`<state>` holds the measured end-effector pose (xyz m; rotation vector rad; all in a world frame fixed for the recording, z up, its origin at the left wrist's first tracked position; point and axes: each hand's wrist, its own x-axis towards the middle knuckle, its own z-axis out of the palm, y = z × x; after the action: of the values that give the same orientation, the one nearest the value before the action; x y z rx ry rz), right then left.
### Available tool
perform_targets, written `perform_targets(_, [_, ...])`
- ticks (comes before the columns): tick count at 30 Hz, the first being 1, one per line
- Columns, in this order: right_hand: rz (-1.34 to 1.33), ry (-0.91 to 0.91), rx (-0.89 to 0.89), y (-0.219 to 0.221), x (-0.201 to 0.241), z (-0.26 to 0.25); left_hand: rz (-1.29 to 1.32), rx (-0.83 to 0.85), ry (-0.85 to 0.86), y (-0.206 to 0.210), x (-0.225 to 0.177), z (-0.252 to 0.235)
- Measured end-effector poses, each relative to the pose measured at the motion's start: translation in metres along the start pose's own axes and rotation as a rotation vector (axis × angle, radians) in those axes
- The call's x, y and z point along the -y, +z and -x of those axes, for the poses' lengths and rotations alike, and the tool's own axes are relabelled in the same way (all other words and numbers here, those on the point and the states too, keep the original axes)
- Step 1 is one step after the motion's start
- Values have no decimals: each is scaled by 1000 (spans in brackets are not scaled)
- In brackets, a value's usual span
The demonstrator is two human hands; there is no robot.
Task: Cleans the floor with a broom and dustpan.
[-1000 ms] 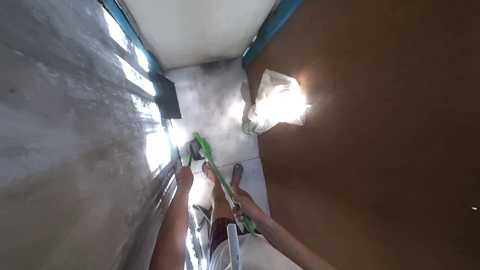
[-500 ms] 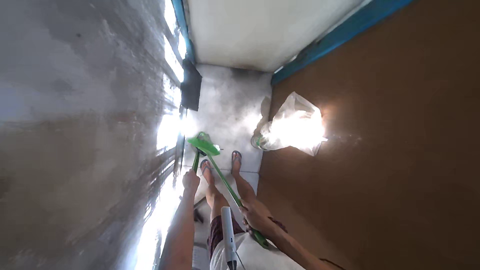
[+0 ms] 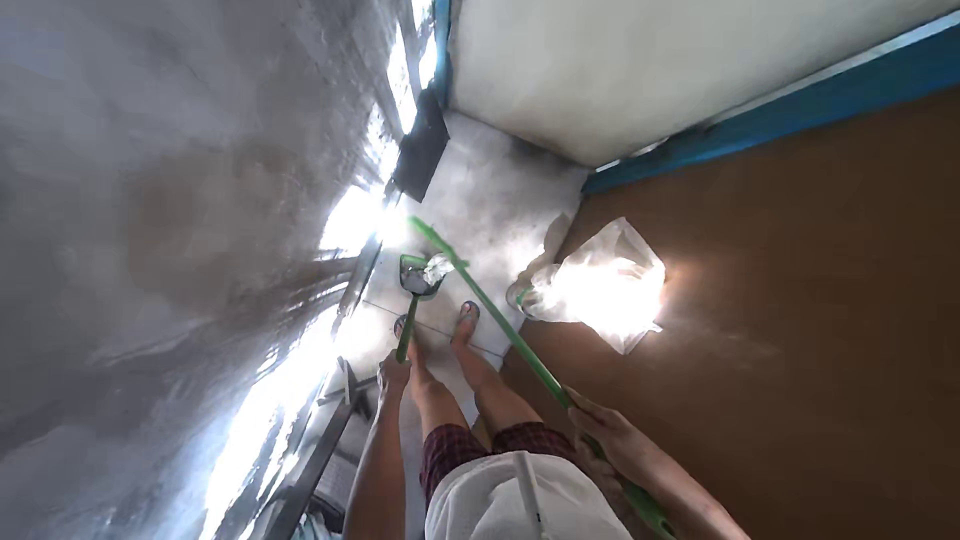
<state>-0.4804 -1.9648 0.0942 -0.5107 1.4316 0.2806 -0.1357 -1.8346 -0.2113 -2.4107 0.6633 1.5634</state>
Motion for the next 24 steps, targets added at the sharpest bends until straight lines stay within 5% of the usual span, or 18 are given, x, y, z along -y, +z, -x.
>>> perform_targets(14, [487, -135, -348, 52, 30, -226, 144, 4, -160, 70, -13, 25])
perform_targets(24, [744, -42, -174, 105, -29, -216, 146, 92, -177, 89, -4, 28])
